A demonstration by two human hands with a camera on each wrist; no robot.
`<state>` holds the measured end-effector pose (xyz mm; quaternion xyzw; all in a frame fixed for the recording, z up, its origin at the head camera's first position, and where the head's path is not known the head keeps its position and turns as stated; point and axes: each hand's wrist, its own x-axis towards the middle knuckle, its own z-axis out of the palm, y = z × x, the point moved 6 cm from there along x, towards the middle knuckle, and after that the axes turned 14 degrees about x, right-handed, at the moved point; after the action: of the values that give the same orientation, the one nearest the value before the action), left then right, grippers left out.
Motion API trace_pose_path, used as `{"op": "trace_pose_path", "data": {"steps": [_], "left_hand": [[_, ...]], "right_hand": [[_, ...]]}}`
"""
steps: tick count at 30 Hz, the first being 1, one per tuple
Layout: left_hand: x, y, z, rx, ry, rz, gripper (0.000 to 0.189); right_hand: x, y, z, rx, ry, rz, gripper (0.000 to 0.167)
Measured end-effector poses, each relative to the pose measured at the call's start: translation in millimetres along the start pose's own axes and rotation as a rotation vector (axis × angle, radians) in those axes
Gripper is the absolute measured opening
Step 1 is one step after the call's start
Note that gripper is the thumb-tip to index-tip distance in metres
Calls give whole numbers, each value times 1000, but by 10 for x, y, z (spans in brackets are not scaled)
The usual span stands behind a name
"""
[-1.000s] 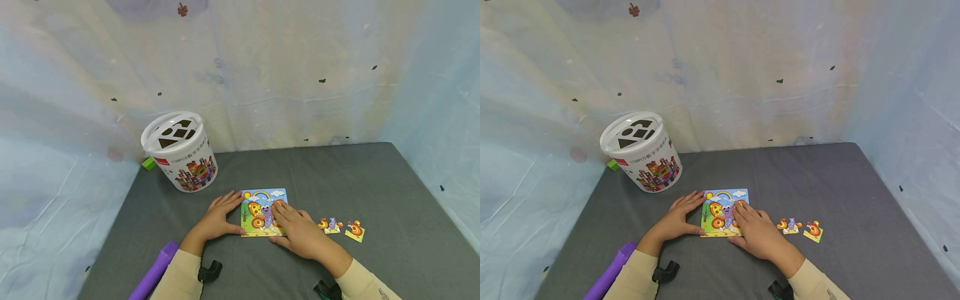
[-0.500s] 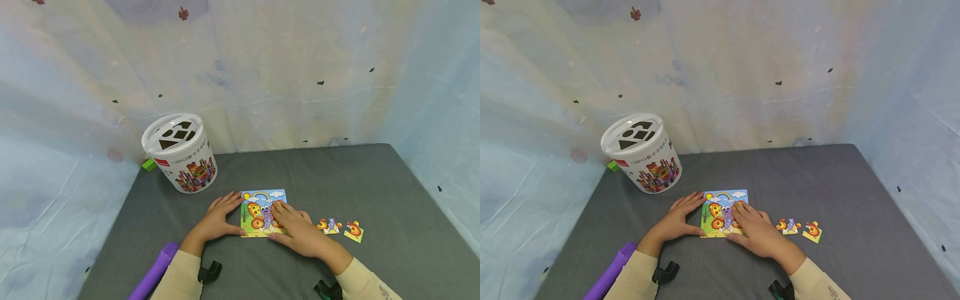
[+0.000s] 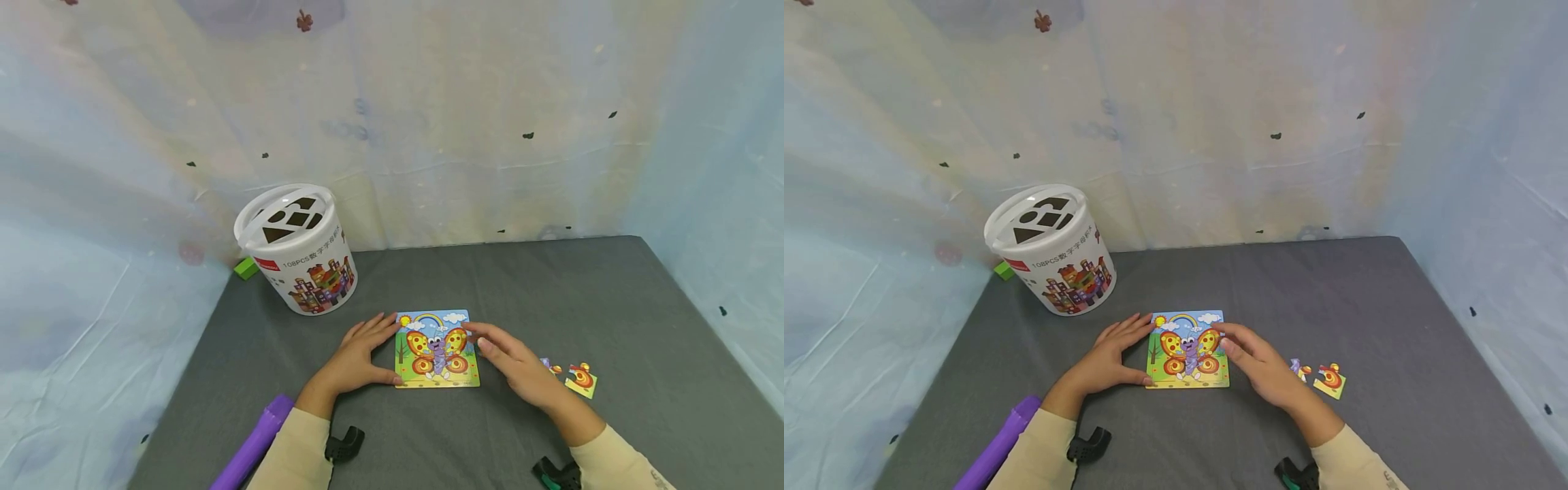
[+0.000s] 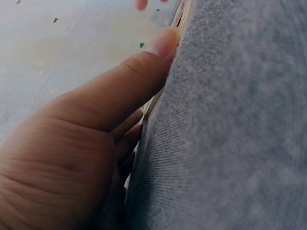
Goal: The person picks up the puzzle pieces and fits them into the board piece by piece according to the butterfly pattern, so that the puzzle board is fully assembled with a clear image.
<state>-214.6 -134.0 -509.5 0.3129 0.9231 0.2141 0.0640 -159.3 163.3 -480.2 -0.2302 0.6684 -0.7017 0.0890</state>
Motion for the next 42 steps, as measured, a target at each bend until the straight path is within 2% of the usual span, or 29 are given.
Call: {"op": "trace_pose_path", "data": {"steps": [10,18,22,28,33,38,42], "left_hand": [[1,-2,0,-7,8,1,107],[11,-2,8,-1,2,-2,107],[16,-3,10,5,-1,-3,107],[13,-3,4,-1,-4,-8,108],[8,-14,7,-8,-3,-15,108],[4,-18,10,-12,-4,-15,108],[7,-14,10,-8,-3,-12,107]], "right_hand": [[-274,-130,-497,203,-67,-89,62],[-542,-198,-902,191,-65,-184,62],[-639,-217,-1062,163,-28,-164,63],[-713,-111,-1212,-2,63,-40,51],[-736,-3,-1189,-228,67,77,44],[-737,13,-1116,-483,10,73,52],[-736,-6,-1107,-600,6,75,44]]}}
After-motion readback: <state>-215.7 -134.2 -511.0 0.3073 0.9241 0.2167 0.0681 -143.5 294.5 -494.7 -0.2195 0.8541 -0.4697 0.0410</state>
